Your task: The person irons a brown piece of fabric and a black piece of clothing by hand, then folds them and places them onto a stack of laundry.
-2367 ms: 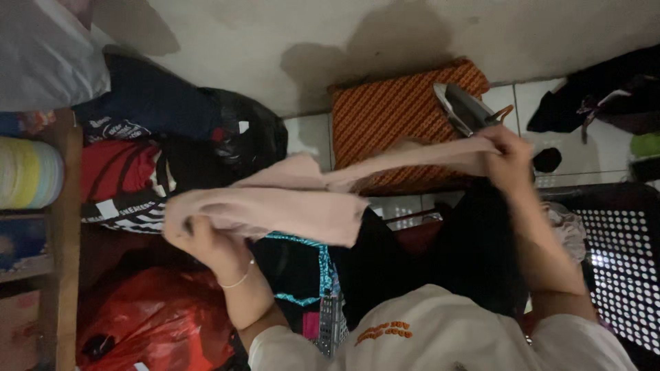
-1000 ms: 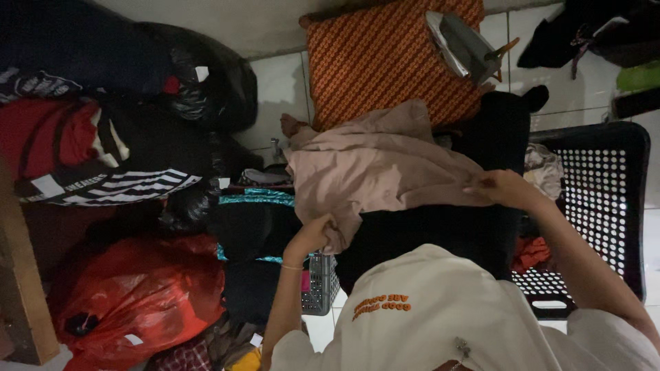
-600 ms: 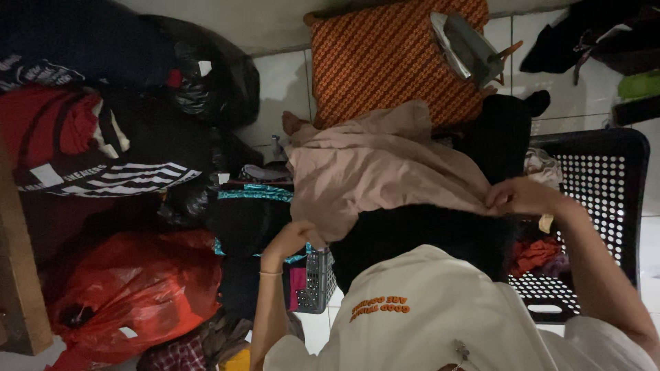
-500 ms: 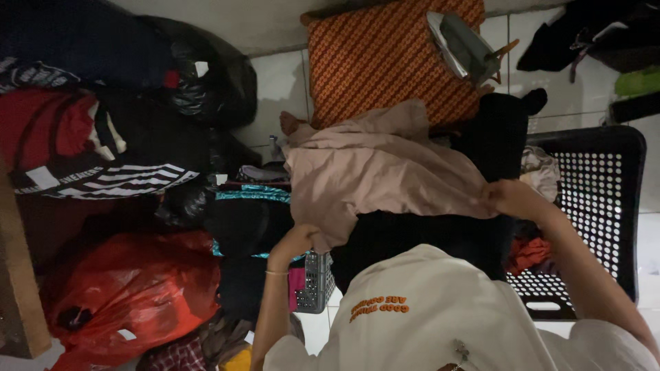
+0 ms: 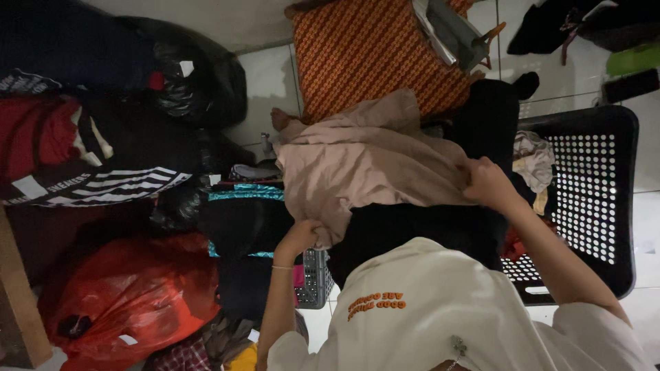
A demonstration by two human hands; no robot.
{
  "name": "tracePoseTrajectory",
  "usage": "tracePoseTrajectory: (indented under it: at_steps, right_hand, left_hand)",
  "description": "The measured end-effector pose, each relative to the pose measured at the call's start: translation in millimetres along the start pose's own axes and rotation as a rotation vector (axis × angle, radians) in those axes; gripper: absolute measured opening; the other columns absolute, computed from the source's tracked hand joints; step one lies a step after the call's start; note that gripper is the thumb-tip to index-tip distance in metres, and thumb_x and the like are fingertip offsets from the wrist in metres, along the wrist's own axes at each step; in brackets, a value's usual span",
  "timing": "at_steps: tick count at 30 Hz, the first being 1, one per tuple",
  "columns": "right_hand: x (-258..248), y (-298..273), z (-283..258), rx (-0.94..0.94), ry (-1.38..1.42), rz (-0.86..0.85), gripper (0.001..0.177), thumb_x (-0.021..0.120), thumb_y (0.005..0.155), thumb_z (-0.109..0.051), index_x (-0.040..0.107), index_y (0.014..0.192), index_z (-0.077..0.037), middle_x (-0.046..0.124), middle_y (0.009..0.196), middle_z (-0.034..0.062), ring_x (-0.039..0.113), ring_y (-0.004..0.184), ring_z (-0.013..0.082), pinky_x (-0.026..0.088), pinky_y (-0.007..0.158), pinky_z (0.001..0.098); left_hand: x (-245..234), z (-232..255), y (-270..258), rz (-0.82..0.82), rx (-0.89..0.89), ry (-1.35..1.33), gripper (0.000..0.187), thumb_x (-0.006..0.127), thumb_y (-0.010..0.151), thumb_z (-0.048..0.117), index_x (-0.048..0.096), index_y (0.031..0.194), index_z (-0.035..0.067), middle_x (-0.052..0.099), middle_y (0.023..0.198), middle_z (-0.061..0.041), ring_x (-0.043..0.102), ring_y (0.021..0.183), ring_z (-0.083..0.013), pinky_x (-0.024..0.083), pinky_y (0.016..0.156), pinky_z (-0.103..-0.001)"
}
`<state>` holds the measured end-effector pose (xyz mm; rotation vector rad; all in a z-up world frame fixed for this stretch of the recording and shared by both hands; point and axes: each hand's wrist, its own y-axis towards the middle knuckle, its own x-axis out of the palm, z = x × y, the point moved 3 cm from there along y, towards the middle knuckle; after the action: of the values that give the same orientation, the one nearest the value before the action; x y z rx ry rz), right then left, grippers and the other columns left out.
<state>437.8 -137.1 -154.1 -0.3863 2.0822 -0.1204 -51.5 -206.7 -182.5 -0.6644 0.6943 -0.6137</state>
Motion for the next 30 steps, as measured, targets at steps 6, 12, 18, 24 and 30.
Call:
tracePoseTrajectory:
  at_steps: [6, 12, 18, 24, 30]
  right_hand:
    - [20, 31, 28, 0.137, -0.019, -0.223, 0.040, 0.073, 0.087, -0.042, 0.074, 0.113, -0.013, 0.077, 0.099, 0.0163, 0.073, 0.091, 0.0393, 0.058, 0.082, 0.0488]
    - [-18, 40, 35, 0.223, 0.420, 0.011, 0.024, 0.074, 0.090, -0.026, 0.077, 0.109, -0.011, 0.077, 0.101, 0.0107, 0.072, 0.087, 0.0236, 0.055, 0.079, 0.0362]
    - [-101, 11, 50, 0.209, 0.850, 0.406, 0.013, 0.078, 0.107, -0.007, 0.072, 0.103, 0.003, 0.062, 0.098, 0.0073, 0.056, 0.080, 0.0136, 0.044, 0.075, 0.0296]
    - [-155, -34, 21, 0.104, 1.140, 0.449, 0.014, 0.068, 0.113, -0.002, 0.062, 0.101, -0.001, 0.063, 0.086, 0.0079, 0.058, 0.072, 0.0165, 0.047, 0.067, 0.0286]
    - [-202, -17, -37, -0.063, 1.114, 0.408, 0.008, 0.062, 0.113, -0.005, 0.061, 0.105, -0.003, 0.066, 0.093, 0.0084, 0.063, 0.082, 0.0201, 0.051, 0.076, 0.0342]
  left_hand:
    - [10, -23, 8, 0.042, 0.059, 0.002, 0.046, 0.058, 0.073, -0.007, 0.074, 0.116, 0.000, 0.074, 0.104, -0.025, 0.074, 0.091, -0.0334, 0.058, 0.083, -0.037]
    - [-19, -48, 0, 0.211, 0.201, -0.100, 0.033, 0.060, 0.082, -0.004, 0.072, 0.113, -0.001, 0.076, 0.109, -0.019, 0.073, 0.101, -0.0317, 0.055, 0.091, -0.036]
    - [-140, 31, -96, 0.975, 0.452, 0.012, 0.018, 0.060, 0.091, 0.002, 0.069, 0.106, -0.001, 0.059, 0.119, -0.014, 0.059, 0.115, -0.0290, 0.047, 0.103, -0.038]
    - [-166, 94, -153, 1.085, 0.427, -0.163, 0.024, 0.054, 0.101, 0.014, 0.070, 0.114, 0.000, 0.065, 0.101, -0.007, 0.063, 0.096, -0.0176, 0.050, 0.090, -0.028]
    - [-161, 107, -194, 0.983, 0.513, -0.738, 0.033, 0.057, 0.102, 0.017, 0.069, 0.121, -0.007, 0.069, 0.106, -0.014, 0.064, 0.092, -0.0187, 0.049, 0.084, -0.030]
